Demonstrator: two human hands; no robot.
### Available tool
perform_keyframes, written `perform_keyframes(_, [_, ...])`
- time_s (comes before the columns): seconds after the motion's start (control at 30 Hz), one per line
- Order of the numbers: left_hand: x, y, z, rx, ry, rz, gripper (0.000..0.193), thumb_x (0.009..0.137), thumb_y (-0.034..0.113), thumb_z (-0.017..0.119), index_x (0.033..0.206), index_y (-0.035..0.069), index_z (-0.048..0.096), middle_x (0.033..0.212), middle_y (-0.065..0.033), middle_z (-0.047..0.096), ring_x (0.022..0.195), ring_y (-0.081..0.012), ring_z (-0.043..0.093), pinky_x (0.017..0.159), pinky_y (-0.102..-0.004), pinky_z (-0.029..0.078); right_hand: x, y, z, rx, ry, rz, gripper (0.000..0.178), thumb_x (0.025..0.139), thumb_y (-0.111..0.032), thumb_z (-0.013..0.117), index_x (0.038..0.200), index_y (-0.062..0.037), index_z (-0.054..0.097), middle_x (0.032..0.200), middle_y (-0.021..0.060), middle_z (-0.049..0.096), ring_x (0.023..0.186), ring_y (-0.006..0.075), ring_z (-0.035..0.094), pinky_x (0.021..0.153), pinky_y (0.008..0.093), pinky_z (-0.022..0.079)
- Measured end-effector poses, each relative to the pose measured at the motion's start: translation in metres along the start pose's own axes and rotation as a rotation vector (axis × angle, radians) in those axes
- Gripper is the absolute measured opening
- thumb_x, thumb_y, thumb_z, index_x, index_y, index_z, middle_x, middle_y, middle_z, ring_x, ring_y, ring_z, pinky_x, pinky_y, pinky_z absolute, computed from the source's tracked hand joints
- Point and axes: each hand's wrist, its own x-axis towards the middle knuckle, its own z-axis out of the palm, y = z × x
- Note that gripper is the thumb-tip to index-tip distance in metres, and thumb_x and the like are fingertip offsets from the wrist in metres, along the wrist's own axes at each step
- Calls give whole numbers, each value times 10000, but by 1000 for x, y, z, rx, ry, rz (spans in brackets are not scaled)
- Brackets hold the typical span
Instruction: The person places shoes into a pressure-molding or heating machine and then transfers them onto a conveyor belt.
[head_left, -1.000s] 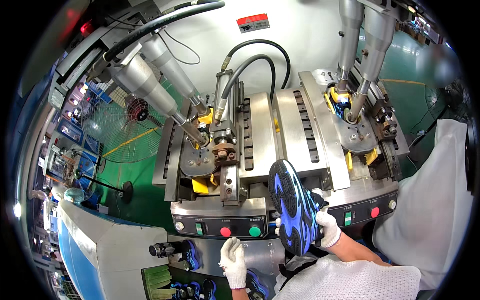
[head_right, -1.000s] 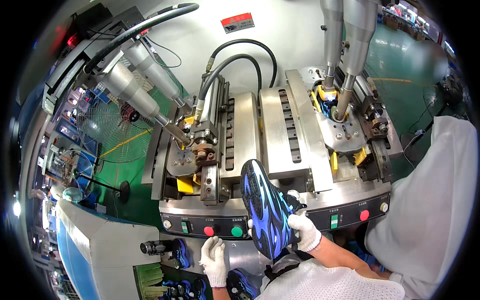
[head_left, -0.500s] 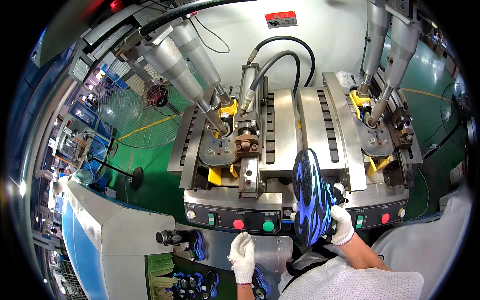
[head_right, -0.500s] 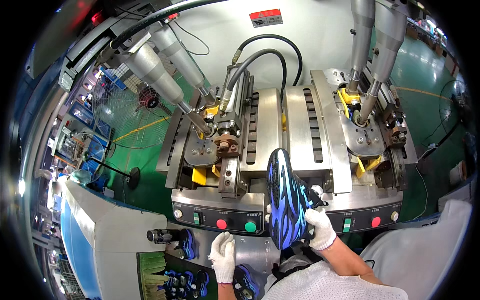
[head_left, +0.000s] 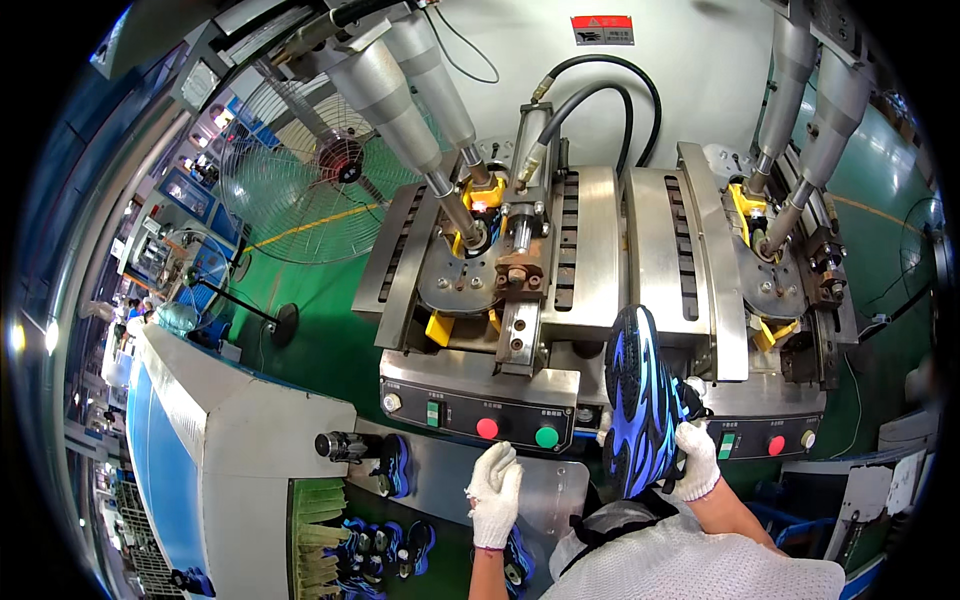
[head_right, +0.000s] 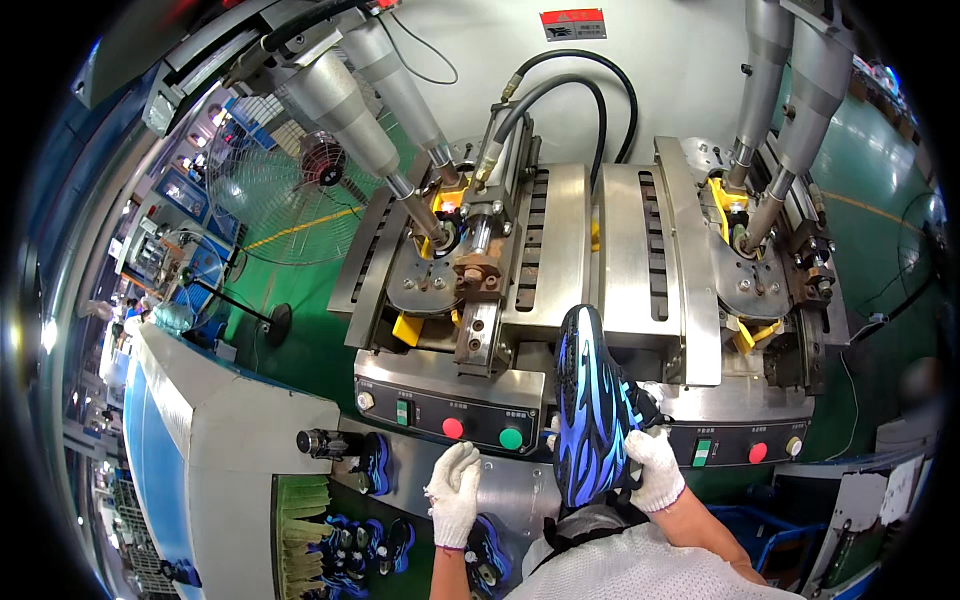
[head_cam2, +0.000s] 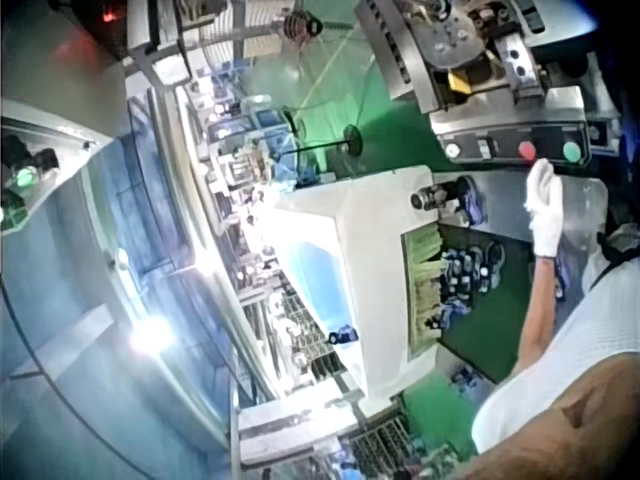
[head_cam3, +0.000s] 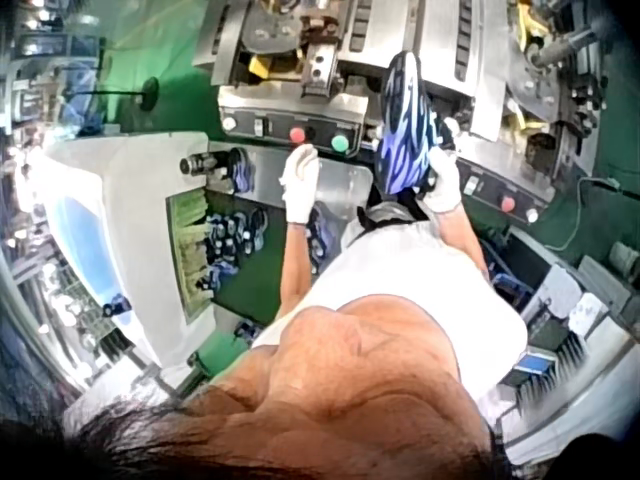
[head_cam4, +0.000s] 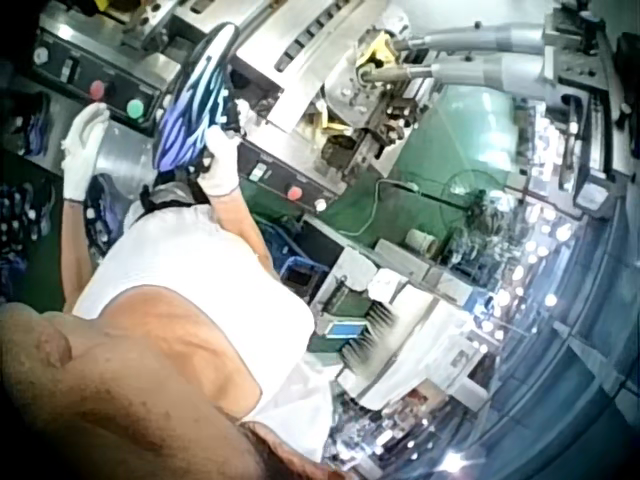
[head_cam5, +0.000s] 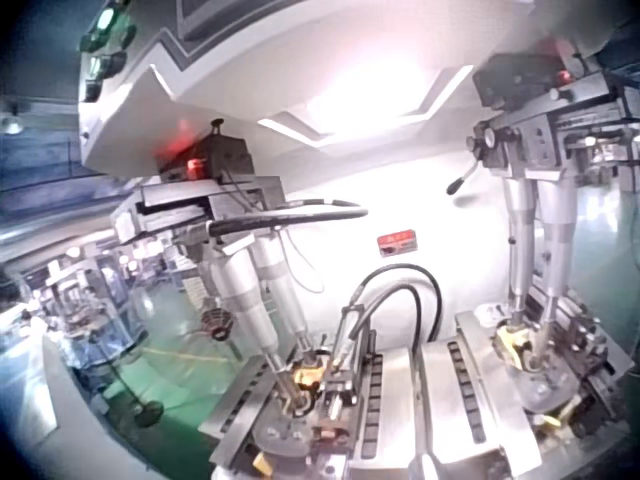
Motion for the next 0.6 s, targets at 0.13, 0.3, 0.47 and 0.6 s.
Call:
perform_keyframes(0.13, [-1, -6, 1, -6, -9, -11, 416, 981, -37, 633, 1379, -49, 510, 1352, -201, 618, 1224, -273, 641, 1067, -377, 518, -4, 2, -1, -91, 20, -10, 669, 884, -230, 745, 1444, 18, 474, 1308, 226, 646, 1117, 348, 703, 917, 484, 630])
perform_keyframes(0.3, [-3, 2, 1, -41, -6, -10, 421, 981, -40, 624, 1385, -59, 505, 1366, -205, 607, 1235, -276, 634, 1071, -376, 516, -5, 2, 6, -126, -35, 4, 735, 875, -283, 760, 1464, 27, 450, 1333, 246, 626, 1145, 352, 688, 961, 470, 613])
perform_keyframes(0.47, [14, 34, -1, 52, -31, 120, 445, 966, -73, 601, 1401, -44, 512, 1371, -193, 610, 1259, -266, 624, 1096, -370, 490, -10, 7, -2, -213, 74, -15, 746, 842, -307, 791, 1420, 59, 493, 1259, 227, 675, 1090, 343, 715, 924, 468, 627])
perform_keyframes(0.6, [59, 69, -5, 279, -67, 377, 457, 960, -60, 602, 1409, -17, 529, 1407, -170, 589, 1297, -260, 587, 1125, -370, 460, -6, 9, 3, -200, 68, 8, 766, 823, -301, 798, 1414, 80, 492, 1259, 251, 667, 1085, 364, 716, 911, 470, 630])
